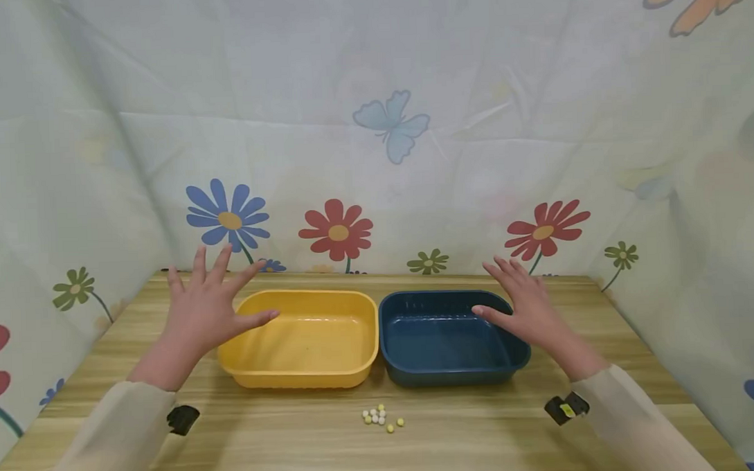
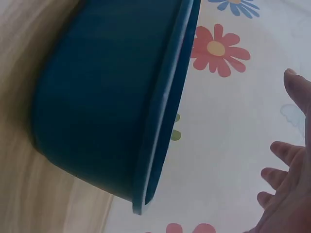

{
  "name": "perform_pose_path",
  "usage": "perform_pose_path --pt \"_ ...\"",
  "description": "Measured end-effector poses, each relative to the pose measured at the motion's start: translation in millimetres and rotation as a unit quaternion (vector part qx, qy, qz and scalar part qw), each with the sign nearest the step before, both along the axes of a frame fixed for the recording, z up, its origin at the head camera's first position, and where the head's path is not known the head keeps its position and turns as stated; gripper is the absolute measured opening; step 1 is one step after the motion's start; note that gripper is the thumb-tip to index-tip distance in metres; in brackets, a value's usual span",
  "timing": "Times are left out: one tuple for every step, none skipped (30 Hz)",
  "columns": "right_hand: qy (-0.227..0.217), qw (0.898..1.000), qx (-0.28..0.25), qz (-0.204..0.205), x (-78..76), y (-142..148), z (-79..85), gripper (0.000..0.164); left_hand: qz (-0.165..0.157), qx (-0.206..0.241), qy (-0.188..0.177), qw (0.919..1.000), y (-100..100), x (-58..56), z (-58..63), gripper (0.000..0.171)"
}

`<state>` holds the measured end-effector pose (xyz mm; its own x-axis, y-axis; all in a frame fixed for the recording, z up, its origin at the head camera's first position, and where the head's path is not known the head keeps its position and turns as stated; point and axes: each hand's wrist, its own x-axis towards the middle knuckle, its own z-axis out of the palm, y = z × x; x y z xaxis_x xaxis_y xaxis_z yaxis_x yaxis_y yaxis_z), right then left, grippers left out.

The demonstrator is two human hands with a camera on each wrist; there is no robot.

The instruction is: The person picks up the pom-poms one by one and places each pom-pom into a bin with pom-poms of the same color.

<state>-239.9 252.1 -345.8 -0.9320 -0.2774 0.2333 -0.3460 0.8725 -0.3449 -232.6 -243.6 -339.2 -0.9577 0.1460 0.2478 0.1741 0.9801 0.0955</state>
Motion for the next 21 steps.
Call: perform_pose_path --pt "0.003 1.0 -0.005 0.005 1.3 0.1 -0.9 0.088 0.0 0.003 0.002 1.0 -0.5 1.3 -0.9 0.093" --pt "0.007 1.0 -0.013 0.01 2.6 0.2 -1.9 0.086 0.0 0.005 0.004 1.0 -1.1 2.5 -1.9 0.093" --pt "0.011 1.0 -0.018 0.015 4.0 0.1 -3.0 0.085 0.0 0.007 0.007 1.0 -1.7 3.7 -2.8 0.092" --pt "0.017 0.999 -0.025 0.02 5.4 0.2 -4.2 0.083 0.0 0.008 0.008 0.9999 -2.3 5.0 -3.7 0.092" --pt "0.023 0.999 -0.031 0.026 6.7 0.2 -5.8 0.081 -0.001 0.009 0.011 0.9999 -2.9 6.3 -4.6 0.091" --pt "0.029 0.998 -0.037 0.033 8.4 -0.1 -7.2 0.079 -0.001 0.008 0.014 0.9999 -3.3 7.5 -5.3 0.09" --pt "0.035 0.998 -0.044 0.04 10.1 -0.4 -8.4 0.077 -0.002 0.007 0.016 0.9998 -3.7 8.8 -6.1 0.089" --pt "0.041 0.997 -0.049 0.047 11.9 -0.9 -9.7 0.075 -0.003 0.006 0.018 0.9998 -4.1 10.1 -6.8 0.088" --pt "0.046 0.996 -0.052 0.054 13.8 -1.6 -10.8 0.073 -0.005 0.005 0.02 0.9998 -4.6 11.3 -7.2 0.086" --pt "0.051 0.995 -0.055 0.062 15.8 -2.5 -11.8 0.071 -0.007 0.003 0.022 0.9997 -5.1 12.8 -7.5 0.084" --pt "0.054 0.994 -0.058 0.069 17.9 -3.6 -12.5 0.07 -0.008 0.002 0.026 0.9996 -5.7 14.3 -7.5 0.083" --pt "0.056 0.994 -0.059 0.075 20.1 -4.9 -13.1 0.069 -0.01 0.001 0.029 0.9995 -6.4 15.7 -7.6 0.081" --pt "0.059 0.993 -0.061 0.082 22.3 -6.3 -13.4 0.068 -0.012 0.001 0.032 0.9994 -7.3 17.3 -7.5 0.079" --pt "0.062 0.992 -0.061 0.087 24.5 -7.6 -13.8 0.067 -0.014 0.001 0.035 0.9993 -8.2 18.8 -7.4 0.078" --pt "0.064 0.992 -0.064 0.093 26.7 -9.0 -13.9 0.066 -0.014 0.001 0.037 0.9992 -9.1 20.2 -7.2 0.077" --pt "0.066 0.991 -0.065 0.097 28.8 -10.3 -14.2 0.066 -0.015 0.001 0.039 0.9991 -9.8 21.8 -7.0 0.077" --pt "0.068 0.99 -0.067 0.102 30.7 -11.4 -14.4 0.065 -0.017 0.002 0.041 0.999 -10.5 23.0 -7.0 0.077" --pt "0.069 0.99 -0.068 0.106 32.7 -12.4 -14.7 0.064 -0.019 0.005 0.044 0.9988 -11.3 24.2 -7.0 0.076" --pt "0.068 0.989 -0.07 0.109 34.6 -13.5 -15.1 0.064 -0.022 0.01 0.046 0.9987 -12.1 25.5 -7.1 0.075" --pt "0.067 0.989 -0.072 0.112 36.3 -14.3 -15.9 0.063 -0.025 0.015 0.048 0.9984 -12.9 26.5 -7.4 0.075" --pt "0.065 0.988 -0.075 0.116 37.9 -15.2 -16.7 0.063 -0.029 0.021 0.051 0.998 -13.8 27.3 -7.9 0.074"
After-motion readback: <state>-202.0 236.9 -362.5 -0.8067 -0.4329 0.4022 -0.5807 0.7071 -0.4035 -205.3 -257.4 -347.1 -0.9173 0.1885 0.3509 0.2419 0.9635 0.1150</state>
